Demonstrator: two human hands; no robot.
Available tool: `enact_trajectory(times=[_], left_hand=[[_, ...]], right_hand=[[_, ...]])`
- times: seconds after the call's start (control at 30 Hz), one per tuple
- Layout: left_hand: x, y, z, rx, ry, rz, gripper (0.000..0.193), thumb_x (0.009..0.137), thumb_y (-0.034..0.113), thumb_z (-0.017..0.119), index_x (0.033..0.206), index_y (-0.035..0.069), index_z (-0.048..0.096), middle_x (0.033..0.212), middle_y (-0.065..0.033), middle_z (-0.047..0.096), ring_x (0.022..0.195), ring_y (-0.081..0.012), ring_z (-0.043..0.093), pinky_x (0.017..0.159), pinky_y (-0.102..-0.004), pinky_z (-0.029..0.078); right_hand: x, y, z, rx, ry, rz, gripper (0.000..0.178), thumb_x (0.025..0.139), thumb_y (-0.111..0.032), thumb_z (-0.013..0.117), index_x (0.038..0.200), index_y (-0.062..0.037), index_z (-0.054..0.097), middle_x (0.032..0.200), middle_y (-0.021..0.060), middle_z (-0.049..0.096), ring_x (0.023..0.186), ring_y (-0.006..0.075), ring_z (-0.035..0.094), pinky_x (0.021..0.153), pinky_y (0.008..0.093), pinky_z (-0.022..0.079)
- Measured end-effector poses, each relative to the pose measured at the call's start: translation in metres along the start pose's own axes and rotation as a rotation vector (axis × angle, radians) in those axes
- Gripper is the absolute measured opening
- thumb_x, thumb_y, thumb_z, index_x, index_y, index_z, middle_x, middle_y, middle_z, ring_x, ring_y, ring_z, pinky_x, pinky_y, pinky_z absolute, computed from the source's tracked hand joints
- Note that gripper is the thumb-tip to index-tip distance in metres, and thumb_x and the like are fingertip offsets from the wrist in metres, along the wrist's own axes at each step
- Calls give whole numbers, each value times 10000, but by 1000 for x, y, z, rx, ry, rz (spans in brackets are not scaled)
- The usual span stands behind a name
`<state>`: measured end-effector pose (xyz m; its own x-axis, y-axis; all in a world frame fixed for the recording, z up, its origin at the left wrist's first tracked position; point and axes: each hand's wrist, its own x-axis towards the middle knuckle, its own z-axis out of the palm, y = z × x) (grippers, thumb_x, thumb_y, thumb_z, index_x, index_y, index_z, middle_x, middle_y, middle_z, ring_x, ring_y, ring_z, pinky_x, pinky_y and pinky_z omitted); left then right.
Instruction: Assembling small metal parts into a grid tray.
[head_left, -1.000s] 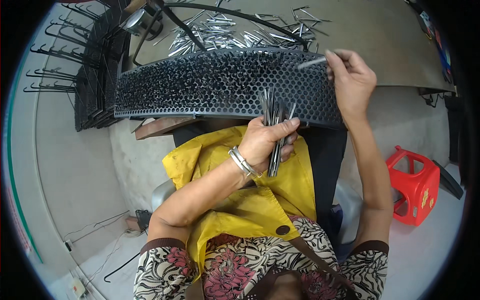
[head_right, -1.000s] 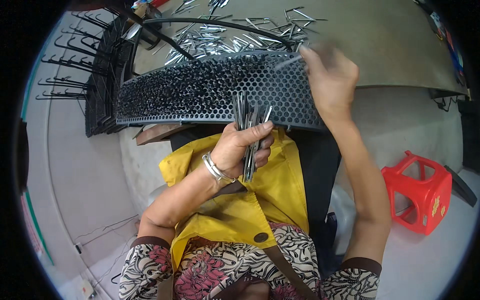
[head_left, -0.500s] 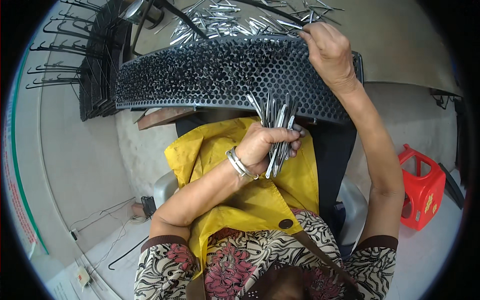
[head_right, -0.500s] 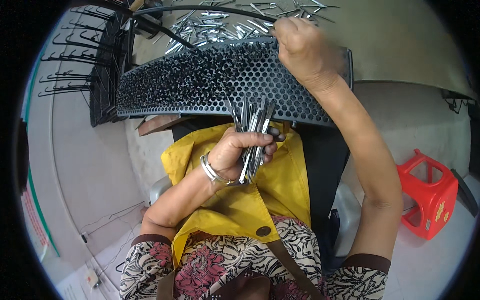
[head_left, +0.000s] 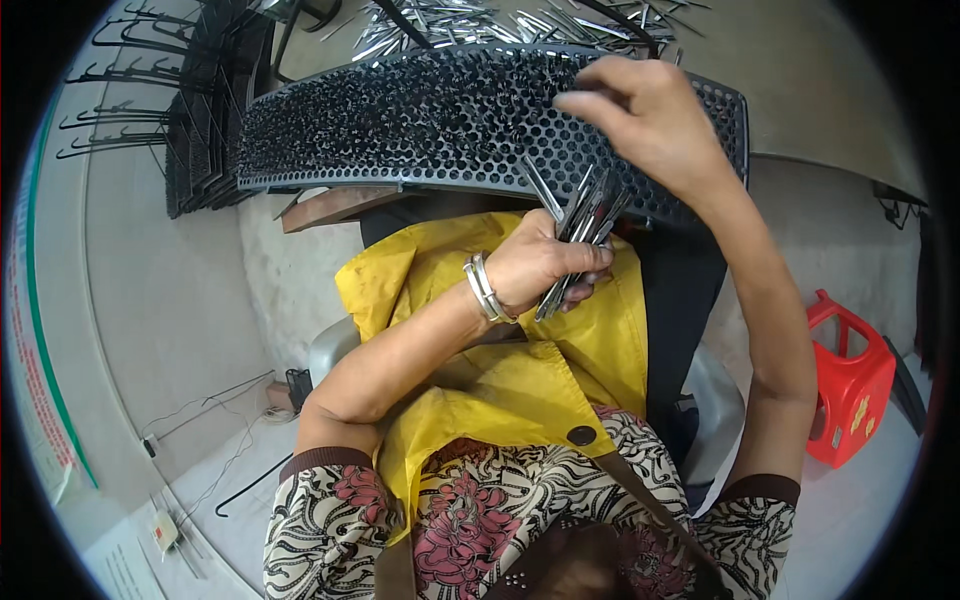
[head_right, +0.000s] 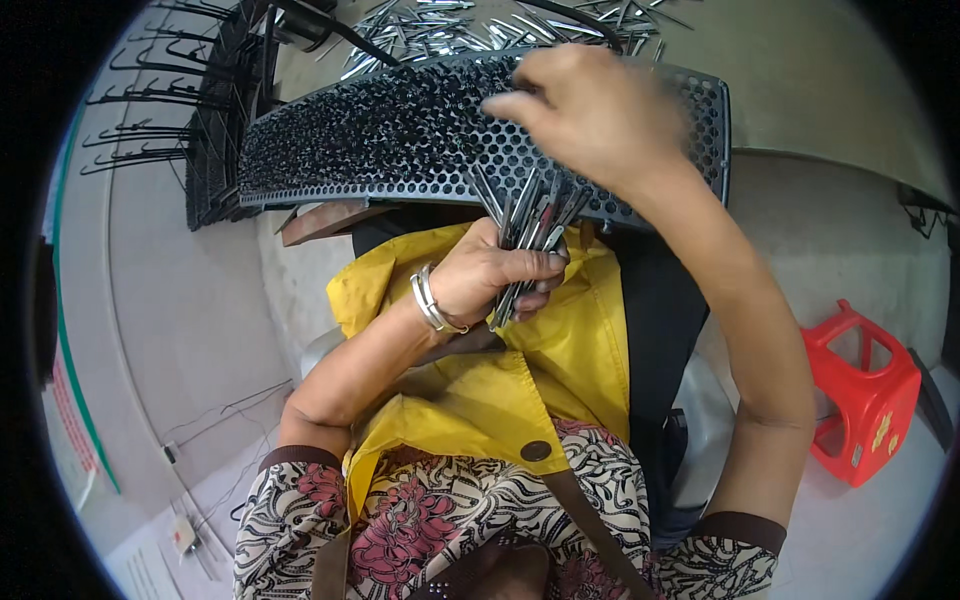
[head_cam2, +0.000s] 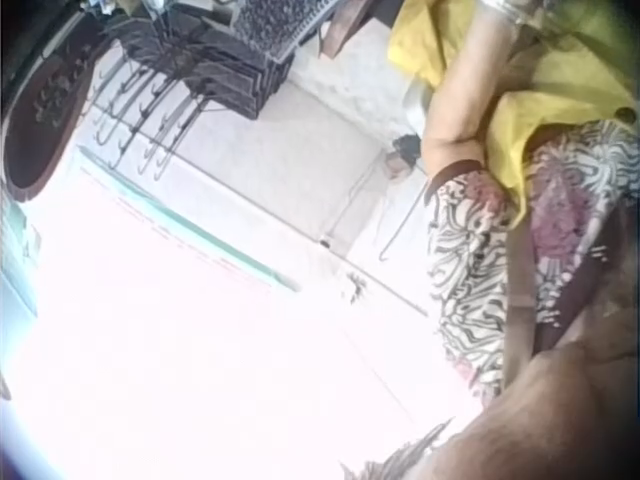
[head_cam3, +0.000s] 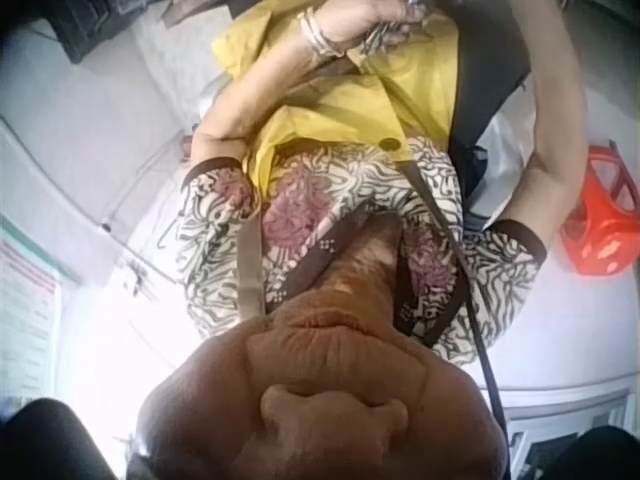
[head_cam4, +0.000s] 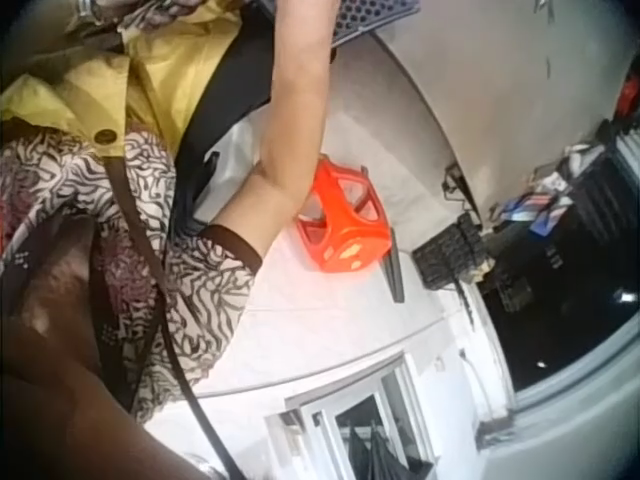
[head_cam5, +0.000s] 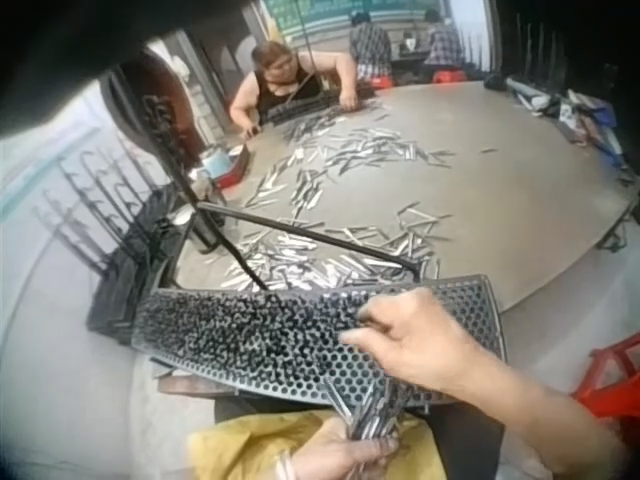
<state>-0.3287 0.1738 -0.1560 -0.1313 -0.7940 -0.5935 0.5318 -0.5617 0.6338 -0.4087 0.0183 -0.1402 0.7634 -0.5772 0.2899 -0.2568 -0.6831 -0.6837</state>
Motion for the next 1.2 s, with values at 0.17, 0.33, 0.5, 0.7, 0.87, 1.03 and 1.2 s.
enact_trajectory(times=[0.17, 0.33, 0.5, 0.7, 0.87, 1.03, 1.2], left_hand=[[1, 2, 0, 103, -19, -22, 32, 760, 5, 563, 769, 15, 534, 576, -34, 509, 416, -99, 470, 360, -218, 372], [4, 1, -2, 137, -19, 20, 49, 757, 2, 561, 739, 15, 518, 558, -30, 497, 414, -99, 471, 350, -218, 368], [-3, -3, 1, 148, -34, -63, 78, 737, 23, 584, 773, 16, 515, 562, -29, 491, 404, -97, 460, 355, -217, 354], [-11, 10, 11, -111, 102, 106, 75, 755, 32, 583, 797, 19, 522, 638, -38, 530, 450, -102, 487, 368, -212, 372], [1, 29, 29, -225, 232, 212, 132, 770, 60, 605, 887, 17, 562, 796, -69, 609, 628, -148, 599, 409, -221, 421], [6, 28, 30, -265, 148, 182, 108, 770, 48, 592, 873, 24, 574, 780, -59, 607, 592, -146, 588, 412, -229, 424], [6, 21, 28, -226, 168, 172, 97, 764, 38, 583, 857, 15, 569, 730, -67, 598, 573, -144, 575, 407, -225, 424]], right_hand=[[4, -41, 13, -123, -349, -64, 256, 622, -158, 701, 668, 37, 542, 667, 196, 563, 661, 367, 563, 602, 405, 452], [-2, -37, 25, -157, -383, -90, 197, 625, -70, 674, 730, 55, 562, 653, 197, 561, 627, 323, 574, 593, 361, 464], [-12, -15, 8, 397, -14, 271, 245, 682, -5, 651, 920, 34, 607, 643, 10, 563, 557, 41, 495, 484, 183, 392], [-21, 10, -25, 750, 102, 374, 255, 751, -14, 624, 1000, 29, 585, 697, 41, 606, 559, 47, 539, 454, 146, 403], [-34, 13, -22, 1024, 64, 435, 290, 756, -33, 628, 1033, 23, 564, 732, 57, 620, 590, 63, 566, 463, 156, 419], [-44, 12, -14, 1052, 24, 465, 255, 753, -29, 630, 992, 31, 566, 750, 60, 619, 591, 78, 570, 492, 174, 443], [-50, 10, -19, 989, -20, 493, 237, 751, -13, 626, 973, 45, 566, 716, 67, 613, 553, 82, 562, 463, 182, 441]])
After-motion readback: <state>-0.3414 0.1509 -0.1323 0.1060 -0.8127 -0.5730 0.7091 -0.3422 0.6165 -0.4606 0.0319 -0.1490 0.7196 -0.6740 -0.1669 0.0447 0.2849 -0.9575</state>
